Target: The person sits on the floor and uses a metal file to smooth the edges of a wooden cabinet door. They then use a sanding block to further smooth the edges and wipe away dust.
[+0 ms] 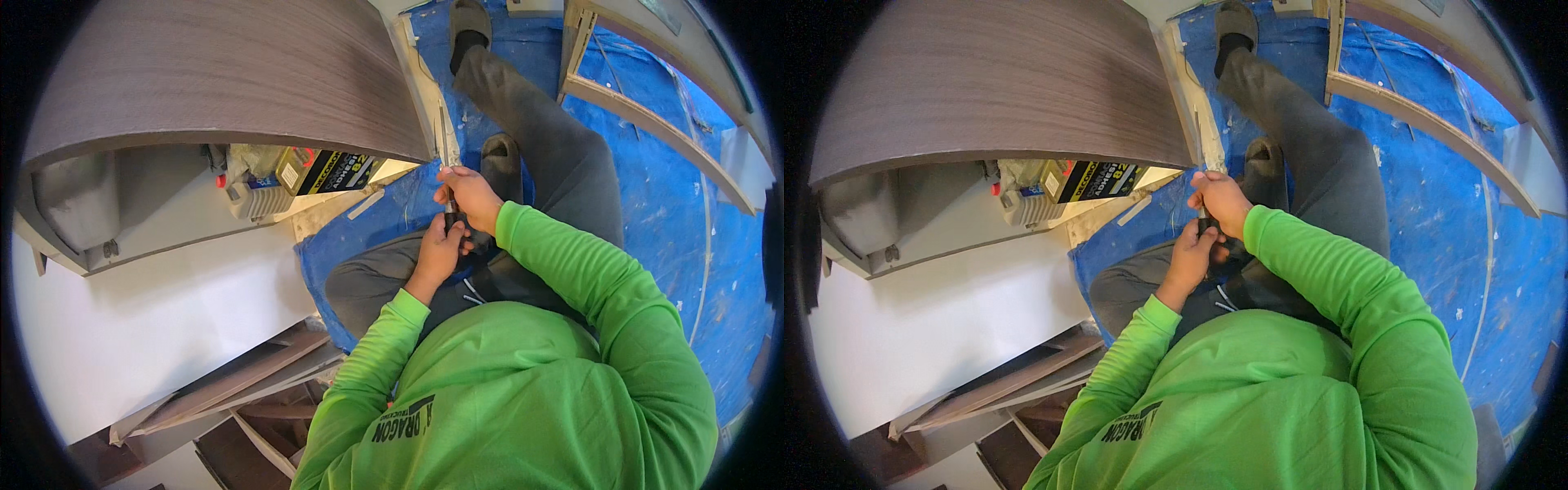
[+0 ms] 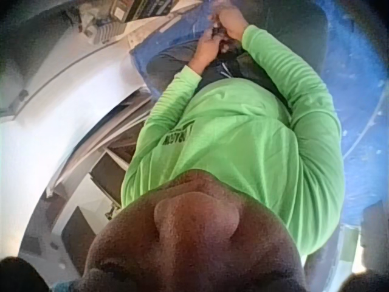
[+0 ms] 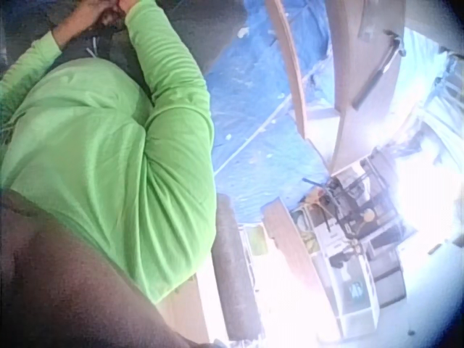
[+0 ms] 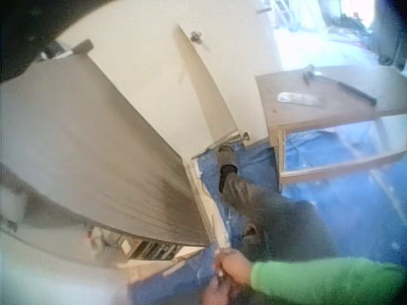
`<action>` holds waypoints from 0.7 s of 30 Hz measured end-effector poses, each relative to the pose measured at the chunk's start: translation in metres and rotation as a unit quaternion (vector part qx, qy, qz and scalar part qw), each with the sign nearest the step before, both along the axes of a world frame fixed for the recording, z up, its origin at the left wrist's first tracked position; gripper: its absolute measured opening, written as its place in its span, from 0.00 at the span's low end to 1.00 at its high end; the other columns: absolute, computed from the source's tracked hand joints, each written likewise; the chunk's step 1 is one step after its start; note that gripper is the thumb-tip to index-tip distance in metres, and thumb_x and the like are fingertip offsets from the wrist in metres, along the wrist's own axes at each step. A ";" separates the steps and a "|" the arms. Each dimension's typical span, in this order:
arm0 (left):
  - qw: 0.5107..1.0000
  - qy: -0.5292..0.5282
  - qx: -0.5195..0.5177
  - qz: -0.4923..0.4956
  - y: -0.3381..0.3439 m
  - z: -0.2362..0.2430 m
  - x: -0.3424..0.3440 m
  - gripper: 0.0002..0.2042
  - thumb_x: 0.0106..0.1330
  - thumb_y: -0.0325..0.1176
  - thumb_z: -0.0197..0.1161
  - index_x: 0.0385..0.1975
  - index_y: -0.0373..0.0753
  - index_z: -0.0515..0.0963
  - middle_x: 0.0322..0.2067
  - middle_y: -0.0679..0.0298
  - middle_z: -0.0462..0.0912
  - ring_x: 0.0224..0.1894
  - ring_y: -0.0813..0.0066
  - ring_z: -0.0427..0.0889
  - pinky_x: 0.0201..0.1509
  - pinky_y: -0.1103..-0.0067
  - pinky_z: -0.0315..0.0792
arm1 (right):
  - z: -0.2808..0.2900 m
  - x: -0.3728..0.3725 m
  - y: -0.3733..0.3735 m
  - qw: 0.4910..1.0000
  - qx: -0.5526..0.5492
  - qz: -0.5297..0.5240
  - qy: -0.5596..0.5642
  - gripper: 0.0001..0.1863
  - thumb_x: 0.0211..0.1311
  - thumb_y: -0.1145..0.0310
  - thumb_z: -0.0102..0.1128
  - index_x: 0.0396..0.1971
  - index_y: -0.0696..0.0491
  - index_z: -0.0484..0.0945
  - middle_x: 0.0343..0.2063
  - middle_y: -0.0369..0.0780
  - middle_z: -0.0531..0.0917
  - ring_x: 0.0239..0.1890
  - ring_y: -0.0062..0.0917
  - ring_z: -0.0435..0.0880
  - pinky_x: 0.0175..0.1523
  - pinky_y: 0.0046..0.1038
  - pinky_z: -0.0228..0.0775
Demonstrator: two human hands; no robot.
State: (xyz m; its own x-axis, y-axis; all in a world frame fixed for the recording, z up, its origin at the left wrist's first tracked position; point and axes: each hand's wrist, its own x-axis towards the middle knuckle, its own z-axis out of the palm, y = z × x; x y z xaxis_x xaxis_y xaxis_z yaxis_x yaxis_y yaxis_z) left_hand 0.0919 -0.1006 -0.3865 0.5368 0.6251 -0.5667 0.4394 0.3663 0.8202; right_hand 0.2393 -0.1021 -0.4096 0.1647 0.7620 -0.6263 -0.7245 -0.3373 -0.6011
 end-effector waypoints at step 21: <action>0.998 0.023 0.053 -0.007 0.063 0.047 -0.039 0.17 0.82 0.42 0.42 0.49 0.37 0.73 0.21 0.66 0.72 0.12 0.77 0.68 0.14 0.79 0.67 | 0.030 -0.070 0.034 0.972 0.099 0.028 -0.211 0.40 0.73 0.68 0.53 0.77 0.53 0.43 0.38 0.47 0.82 0.36 0.28 0.80 0.44 0.26 0.73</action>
